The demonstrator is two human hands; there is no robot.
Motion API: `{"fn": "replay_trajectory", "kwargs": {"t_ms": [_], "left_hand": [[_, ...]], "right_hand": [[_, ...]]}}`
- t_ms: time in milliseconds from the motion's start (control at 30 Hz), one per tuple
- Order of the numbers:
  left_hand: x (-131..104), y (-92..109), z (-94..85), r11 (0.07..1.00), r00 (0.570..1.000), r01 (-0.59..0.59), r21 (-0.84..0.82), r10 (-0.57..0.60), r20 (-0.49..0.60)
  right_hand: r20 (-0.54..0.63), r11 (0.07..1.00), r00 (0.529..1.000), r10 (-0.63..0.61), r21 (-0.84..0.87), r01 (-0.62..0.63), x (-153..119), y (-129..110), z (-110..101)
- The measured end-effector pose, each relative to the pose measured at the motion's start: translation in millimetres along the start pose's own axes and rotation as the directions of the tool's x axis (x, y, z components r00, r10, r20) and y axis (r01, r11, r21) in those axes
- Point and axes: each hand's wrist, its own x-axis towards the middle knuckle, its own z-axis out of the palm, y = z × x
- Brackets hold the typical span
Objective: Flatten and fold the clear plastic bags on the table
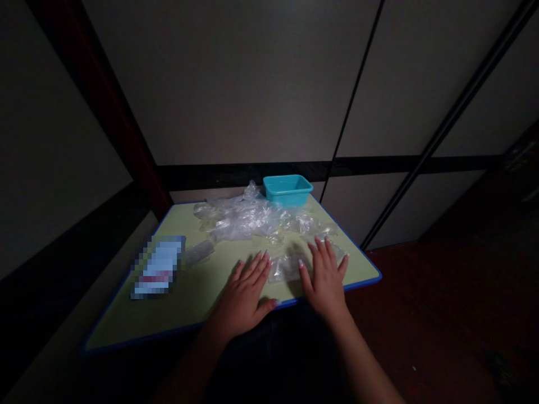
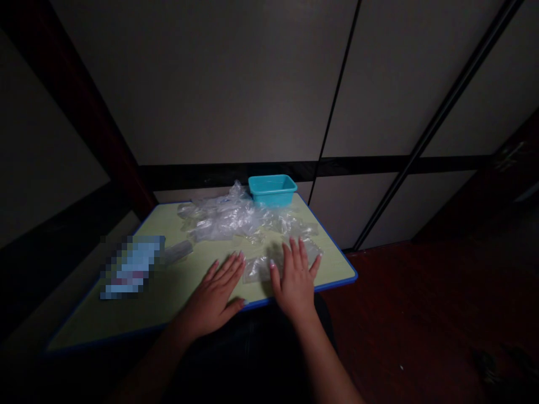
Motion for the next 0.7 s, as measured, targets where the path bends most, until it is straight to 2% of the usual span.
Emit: {"fn": "replay_trajectory", "kwargs": {"t_ms": [33, 100, 200, 467, 700], "left_hand": [[0, 0, 0.3, 1.0, 1.0, 0.003, 0.004, -0.003, 0.006], [1, 1, 0.7, 1.0, 0.999, 0.008, 0.003, -0.008, 0.031], [2, 1, 1.4, 1.0, 0.997, 0.019, -0.007, -0.019, 0.068], [4, 2, -1.6, 0.998, 0.982, 0.057, -0.008, -0.055, 0.178], [6, 6, -3.4, 0.998, 0.98, 0.064, 0.023, -0.067, 0.19]], "right_hand": [[0.093, 0.996, 0.991, -0.092, 0.026, 0.09, -2, -5, -1], [0.264, 0.969, 0.932, -0.247, 0.1, 0.228, -7, -14, -2], [0.386, 0.94, 0.859, -0.337, 0.186, 0.286, -9, -21, 0], [0.465, 0.916, 0.796, -0.386, 0.294, 0.273, 3, -26, 1], [0.458, 0.936, 0.823, -0.336, 0.26, 0.238, 7, -31, 6]]}}
